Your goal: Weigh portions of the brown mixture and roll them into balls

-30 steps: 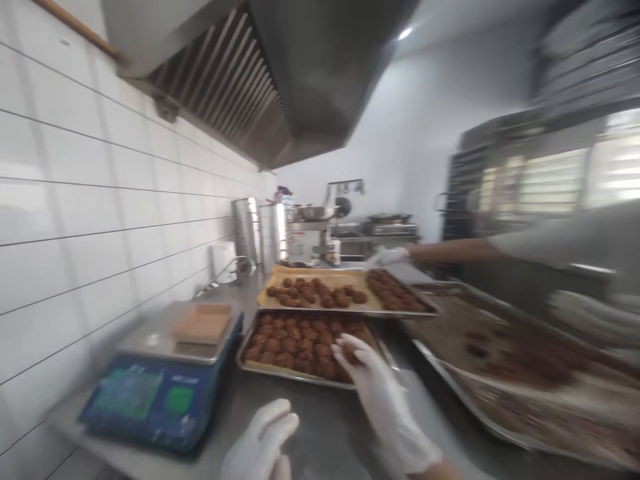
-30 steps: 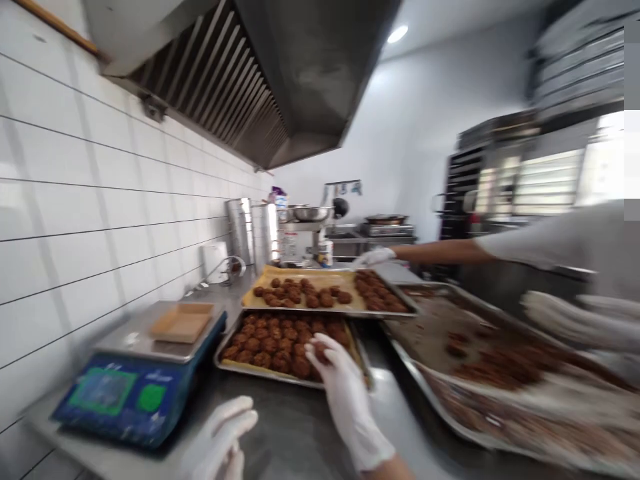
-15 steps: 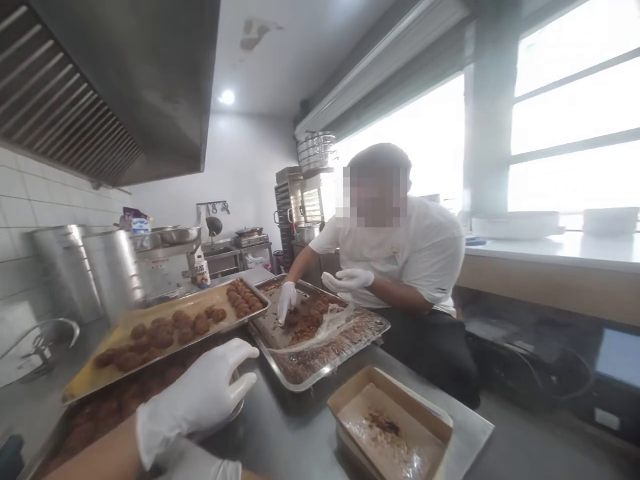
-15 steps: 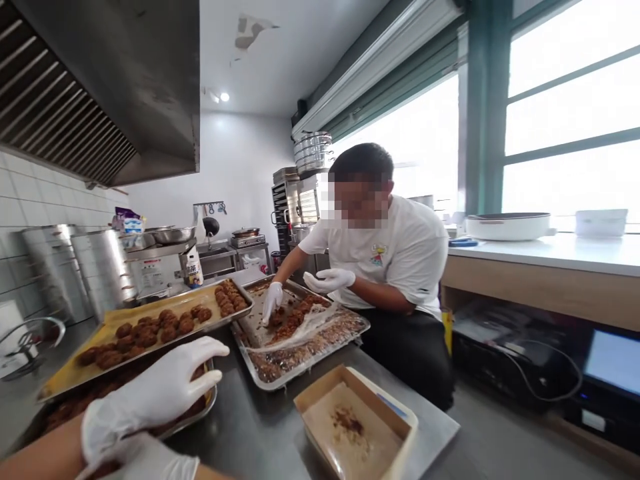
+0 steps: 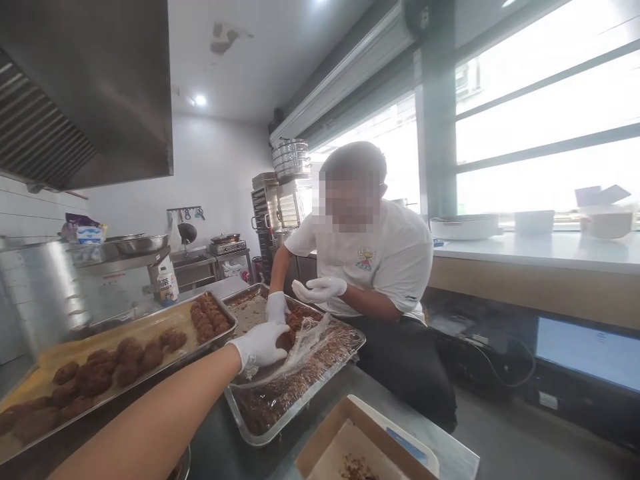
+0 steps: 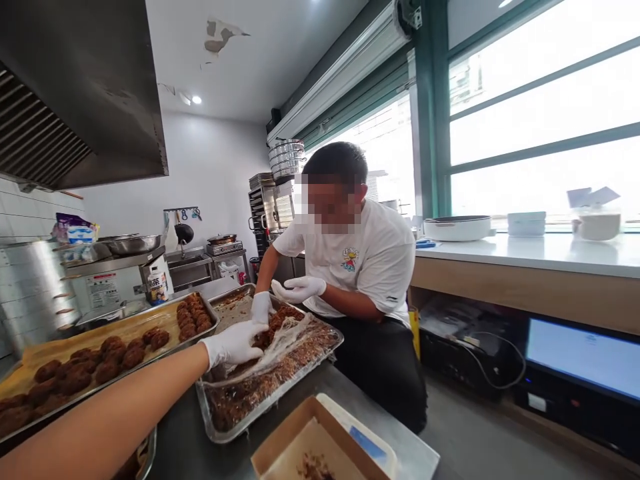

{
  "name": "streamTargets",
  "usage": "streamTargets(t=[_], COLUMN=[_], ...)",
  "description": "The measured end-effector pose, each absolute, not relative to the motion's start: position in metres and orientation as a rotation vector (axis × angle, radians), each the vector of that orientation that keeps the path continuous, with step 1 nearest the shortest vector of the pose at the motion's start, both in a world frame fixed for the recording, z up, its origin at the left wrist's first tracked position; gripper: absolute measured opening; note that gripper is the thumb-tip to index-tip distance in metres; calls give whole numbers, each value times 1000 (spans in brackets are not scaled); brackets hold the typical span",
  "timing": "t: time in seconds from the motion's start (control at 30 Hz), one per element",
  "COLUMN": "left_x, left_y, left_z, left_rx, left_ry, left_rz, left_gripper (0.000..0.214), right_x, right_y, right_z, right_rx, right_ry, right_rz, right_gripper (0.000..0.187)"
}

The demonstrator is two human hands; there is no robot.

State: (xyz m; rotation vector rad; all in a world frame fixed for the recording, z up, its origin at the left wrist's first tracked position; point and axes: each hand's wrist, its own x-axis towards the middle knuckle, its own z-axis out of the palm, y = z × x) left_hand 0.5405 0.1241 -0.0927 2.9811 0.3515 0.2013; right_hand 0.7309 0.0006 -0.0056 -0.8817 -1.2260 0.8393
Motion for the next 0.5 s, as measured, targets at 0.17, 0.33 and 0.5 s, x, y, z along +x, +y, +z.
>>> streamTargets(t=[0.17,0.33,0.5], left_x=[591,633,651], left_y=[150,165,171], left_z=[-82,-79,-80], left_rx=[2958,2911,2804], left_ry=[225,197,219], left_rz=[-97,-309,-273], left_gripper=[96,97,66], right_x=[786,809,817], right_y=[26,36,35], right_z=[6,-7,-10], right_rx=[-1131,-1163,-1131], right_ry=[-1135,-1174,-1206], right_rz=[1185,1363,1406], right_gripper=[39,32,30])
